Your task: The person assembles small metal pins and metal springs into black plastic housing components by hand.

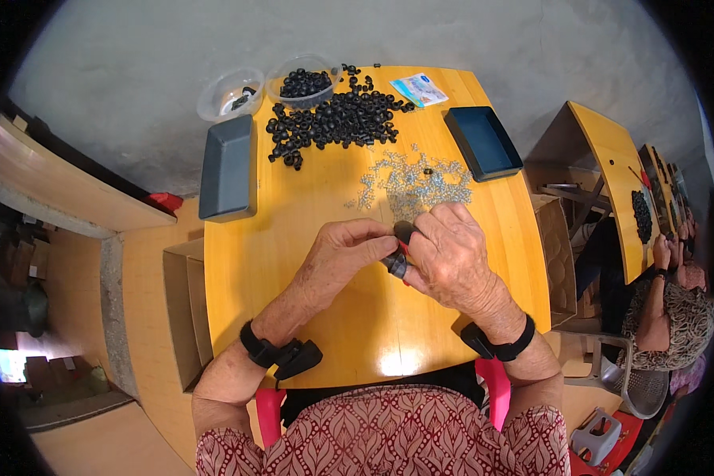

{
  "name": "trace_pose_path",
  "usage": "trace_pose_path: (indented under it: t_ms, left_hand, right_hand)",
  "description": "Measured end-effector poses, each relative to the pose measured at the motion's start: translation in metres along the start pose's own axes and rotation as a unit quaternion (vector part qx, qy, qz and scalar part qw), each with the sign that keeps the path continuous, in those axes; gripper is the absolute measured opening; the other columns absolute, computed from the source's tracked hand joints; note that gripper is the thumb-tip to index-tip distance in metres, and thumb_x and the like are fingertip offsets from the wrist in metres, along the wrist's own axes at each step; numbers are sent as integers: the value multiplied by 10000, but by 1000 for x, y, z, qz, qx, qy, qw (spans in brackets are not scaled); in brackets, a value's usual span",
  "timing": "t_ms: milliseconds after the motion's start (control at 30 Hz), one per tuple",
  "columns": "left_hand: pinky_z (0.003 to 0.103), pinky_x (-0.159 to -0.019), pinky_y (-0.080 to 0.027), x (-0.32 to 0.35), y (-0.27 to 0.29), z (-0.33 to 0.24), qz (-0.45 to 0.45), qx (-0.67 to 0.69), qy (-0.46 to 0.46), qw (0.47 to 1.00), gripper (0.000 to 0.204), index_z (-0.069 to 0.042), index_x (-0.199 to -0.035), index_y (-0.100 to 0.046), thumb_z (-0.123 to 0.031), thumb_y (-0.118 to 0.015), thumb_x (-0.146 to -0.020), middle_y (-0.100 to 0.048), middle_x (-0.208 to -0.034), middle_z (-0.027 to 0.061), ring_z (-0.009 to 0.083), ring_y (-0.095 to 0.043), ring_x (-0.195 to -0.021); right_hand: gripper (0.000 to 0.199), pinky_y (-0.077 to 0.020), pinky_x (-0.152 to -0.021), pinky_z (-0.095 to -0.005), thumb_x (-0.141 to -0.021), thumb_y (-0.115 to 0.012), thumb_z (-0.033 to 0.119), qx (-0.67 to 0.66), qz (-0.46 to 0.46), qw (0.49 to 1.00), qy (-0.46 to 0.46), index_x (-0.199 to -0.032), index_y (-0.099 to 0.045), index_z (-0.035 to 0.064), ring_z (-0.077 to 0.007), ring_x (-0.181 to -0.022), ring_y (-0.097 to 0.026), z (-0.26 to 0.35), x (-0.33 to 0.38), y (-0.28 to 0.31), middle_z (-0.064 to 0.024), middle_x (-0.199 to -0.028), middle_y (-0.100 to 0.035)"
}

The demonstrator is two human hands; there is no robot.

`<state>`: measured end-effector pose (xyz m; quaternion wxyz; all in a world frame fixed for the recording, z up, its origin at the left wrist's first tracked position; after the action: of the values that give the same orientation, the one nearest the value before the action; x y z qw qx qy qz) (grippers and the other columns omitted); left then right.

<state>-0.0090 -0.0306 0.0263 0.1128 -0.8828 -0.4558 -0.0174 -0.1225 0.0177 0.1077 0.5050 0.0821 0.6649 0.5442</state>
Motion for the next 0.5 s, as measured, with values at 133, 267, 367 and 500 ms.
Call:
trace_pose_path:
  t_ms: [133, 267, 367, 500]
  left_hand:
    - [238, -787, -461, 7, -6, -2, 2, 15, -12, 1000, 192, 5, -1014, -689, -149, -639, -910, -667, -891, 9, 78, -579, -847]
    - [237, -792, -467, 14, -11, -5, 0, 32, -23, 999, 194, 7, -1033, -686, -136, -650, -907, -672, -908, 19, 79, -587, -855]
    - [238, -802, -471, 18, -10, -5, -9, 31, -34, 999, 203, 10, -1047, -683, -129, -660, -902, -675, -926, 18, 79, -592, -873]
    - [239, -826, -474, 27, -16, -12, -13, 27, -46, 999, 216, 12, -1068, -677, -127, -660, -903, -674, -951, 16, 80, -593, -899]
  right_hand:
    - [256, -424, -697, -376, -605, -739, 182, 13, 5, 1000, 0, -706, -535, 65, -254, -741, -527, 5, 2, 10, -67, -744, -481]
    - [261, -424, -691, -376, -629, -753, 179, 6, -16, 1000, 18, -720, -538, 62, -253, -737, -526, 11, 5, 16, -69, -746, -484]
    - [257, -425, -683, -376, -640, -758, 169, 7, -21, 999, 23, -726, -542, 60, -254, -731, -525, 16, 5, 21, -70, -745, -486]
    - [244, -432, -677, -380, -650, -756, 158, 21, -34, 999, 29, -720, -543, 60, -255, -720, -524, 21, 6, 28, -71, -747, -491]
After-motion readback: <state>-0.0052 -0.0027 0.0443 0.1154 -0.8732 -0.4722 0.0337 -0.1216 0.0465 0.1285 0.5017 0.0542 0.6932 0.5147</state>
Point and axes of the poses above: each hand's wrist, its own x-axis away from the middle knuckle, its own y-axis out of the back of the hand, z = x × y, the point moved 7 cm from there along -x, towards the middle knuckle
